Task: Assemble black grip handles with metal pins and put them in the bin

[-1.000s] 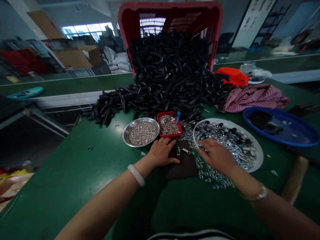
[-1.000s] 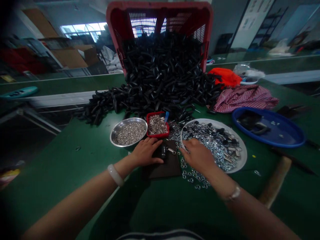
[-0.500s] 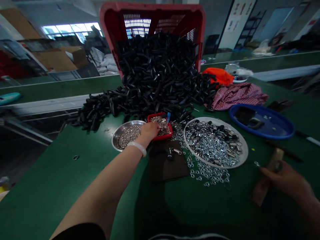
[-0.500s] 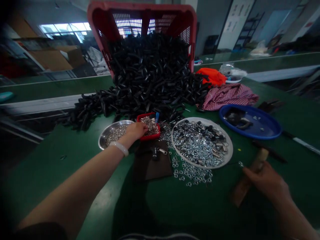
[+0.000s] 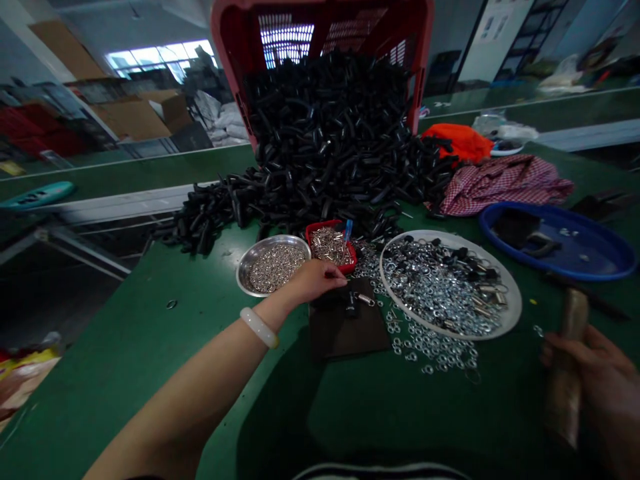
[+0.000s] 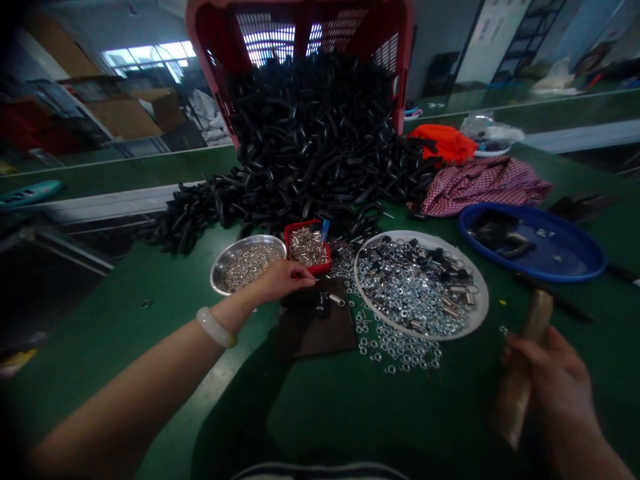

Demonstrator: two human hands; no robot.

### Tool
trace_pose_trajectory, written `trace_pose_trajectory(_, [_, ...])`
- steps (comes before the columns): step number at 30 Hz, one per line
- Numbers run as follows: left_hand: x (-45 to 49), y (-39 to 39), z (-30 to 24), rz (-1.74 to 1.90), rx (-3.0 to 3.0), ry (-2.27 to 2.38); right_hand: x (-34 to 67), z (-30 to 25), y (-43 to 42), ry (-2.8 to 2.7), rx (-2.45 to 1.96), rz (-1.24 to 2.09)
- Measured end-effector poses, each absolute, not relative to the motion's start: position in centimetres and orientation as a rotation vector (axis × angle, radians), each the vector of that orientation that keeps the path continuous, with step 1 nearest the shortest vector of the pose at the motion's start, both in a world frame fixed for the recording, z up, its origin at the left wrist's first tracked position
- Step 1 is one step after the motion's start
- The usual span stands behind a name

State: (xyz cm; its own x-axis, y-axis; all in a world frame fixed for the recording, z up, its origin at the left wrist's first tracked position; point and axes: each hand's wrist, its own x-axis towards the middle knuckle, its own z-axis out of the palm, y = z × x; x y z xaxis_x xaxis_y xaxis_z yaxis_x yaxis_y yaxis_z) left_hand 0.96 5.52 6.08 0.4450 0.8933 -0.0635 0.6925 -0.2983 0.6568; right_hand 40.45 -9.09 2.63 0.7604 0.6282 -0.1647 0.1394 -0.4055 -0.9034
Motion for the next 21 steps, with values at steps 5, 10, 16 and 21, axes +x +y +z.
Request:
trace_pose_trajectory(5, [1.7, 4.1, 6.1, 0.186, 2.466, 1.493, 38.9, 3.7, -9.0, -0.588, -1.835, 0.691])
trace_pose_trajectory(10, [2.5, 4.3, 5.9, 0.055, 2.695, 1.495, 38.2, 4.5, -9.3, -0.669, -1.74, 0.669])
trace_pose_trajectory(16, [3.4, 4.5, 5.7, -0.03, 2.793, 1.484, 37.7, 4.9, -9.7, -0.711, -1.699, 0.697])
trace_pose_trajectory(21, [4.0, 4.5, 6.3, -0.053, 2.938, 1.354, 36.6, 5.5, -9.9, -0.812, -1.785, 0.693])
